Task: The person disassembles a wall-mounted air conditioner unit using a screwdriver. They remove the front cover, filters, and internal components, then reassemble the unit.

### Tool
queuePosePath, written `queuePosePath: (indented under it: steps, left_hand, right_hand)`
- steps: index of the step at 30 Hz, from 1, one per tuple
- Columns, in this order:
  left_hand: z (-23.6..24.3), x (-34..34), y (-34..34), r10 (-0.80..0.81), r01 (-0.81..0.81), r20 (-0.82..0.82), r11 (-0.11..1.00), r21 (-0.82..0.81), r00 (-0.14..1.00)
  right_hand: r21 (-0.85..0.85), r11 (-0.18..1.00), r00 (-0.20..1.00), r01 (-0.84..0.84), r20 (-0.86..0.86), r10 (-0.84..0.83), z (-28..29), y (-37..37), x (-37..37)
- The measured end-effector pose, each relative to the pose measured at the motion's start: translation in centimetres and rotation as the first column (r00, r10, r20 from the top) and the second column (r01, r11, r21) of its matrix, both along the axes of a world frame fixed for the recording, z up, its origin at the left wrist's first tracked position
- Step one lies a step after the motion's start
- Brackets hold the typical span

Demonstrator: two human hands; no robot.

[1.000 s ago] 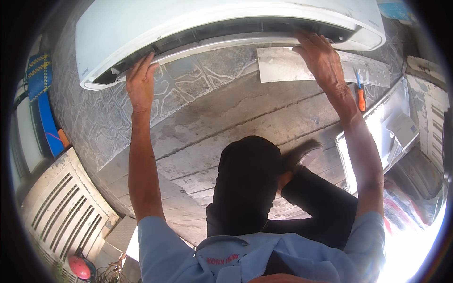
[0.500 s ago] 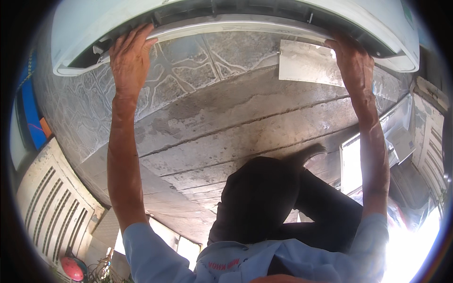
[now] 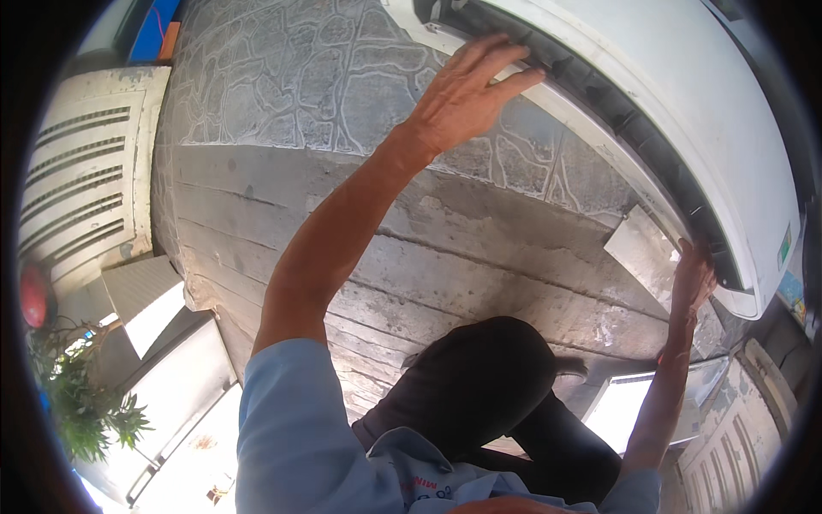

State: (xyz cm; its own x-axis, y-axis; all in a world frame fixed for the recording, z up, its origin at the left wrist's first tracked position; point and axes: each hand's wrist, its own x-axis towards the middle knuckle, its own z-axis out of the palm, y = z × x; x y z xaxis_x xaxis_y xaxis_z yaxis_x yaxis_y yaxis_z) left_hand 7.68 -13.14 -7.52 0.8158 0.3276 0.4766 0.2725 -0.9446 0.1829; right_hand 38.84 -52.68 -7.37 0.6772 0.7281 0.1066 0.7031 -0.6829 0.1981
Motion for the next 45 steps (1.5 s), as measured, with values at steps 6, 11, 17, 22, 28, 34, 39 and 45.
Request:
queuePosePath:
  steps: [6, 11, 17, 22, 28, 34, 39, 45]
  left_hand:
    - [-0.4, -5.1, 7.2, 0.198, -0.202, 0.055, 0.974, 0.102, 0.979]
    - [-1.8, -2.1, 10.2, 0.137, -0.139, 0.027, 0.988, 0.066, 0.990]
    - [-0.1, -1.8, 11.2, -0.055, 0.039, -0.099, 0.987, -0.156, 0.994]
    - [-0.7, -1.5, 9.8, -0.012, 0.004, -0.048, 0.987, -0.160, 0.999]
    - [3.1, 0.2, 5.6, 0.191, -0.249, -0.308, 0.955, -0.161, 0.932]
    - [1.1, 3.4, 1.1, -0.007, 0.003, 0.049, 0.997, 0.083, 0.999]
    - [-1.4, 5.7, 1.5, 0.099, -0.080, -0.094, 0.978, 0.191, 0.991]
    - [-0.6, 4.8, 2.0, 0.048, -0.034, -0.158, 0.995, 0.093, 0.986]
  right_hand:
    - [-0.081, 0.997, 1.000, -0.007, 0.005, 0.008, 1.3, 0.9, 0.3]
    - [-0.037, 0.998, 0.995, -0.050, 0.079, 0.052, 0.9, 0.6, 0.2]
    - [-0.144, 0.986, 0.996, 0.088, 0.009, -0.087, 0.8, 0.9, 0.2]
    - [-0.126, 0.989, 0.979, -0.075, 0.179, 0.097, -0.2, 0.1, 0.0]
    - [-0.118, 0.992, 0.987, -0.049, 0.146, 0.066, -0.9, 1.2, -0.6]
    - [0.014, 0.999, 0.988, -0.037, 0.151, 0.035, -2.5, 1.5, -1.5]
    - [0.075, 0.995, 0.986, -0.061, 0.160, 0.048, -2.9, 1.1, -0.7]
    - [0.048, 0.999, 0.998, -0.017, 0.056, 0.014, -1.3, 2.3, -1.9]
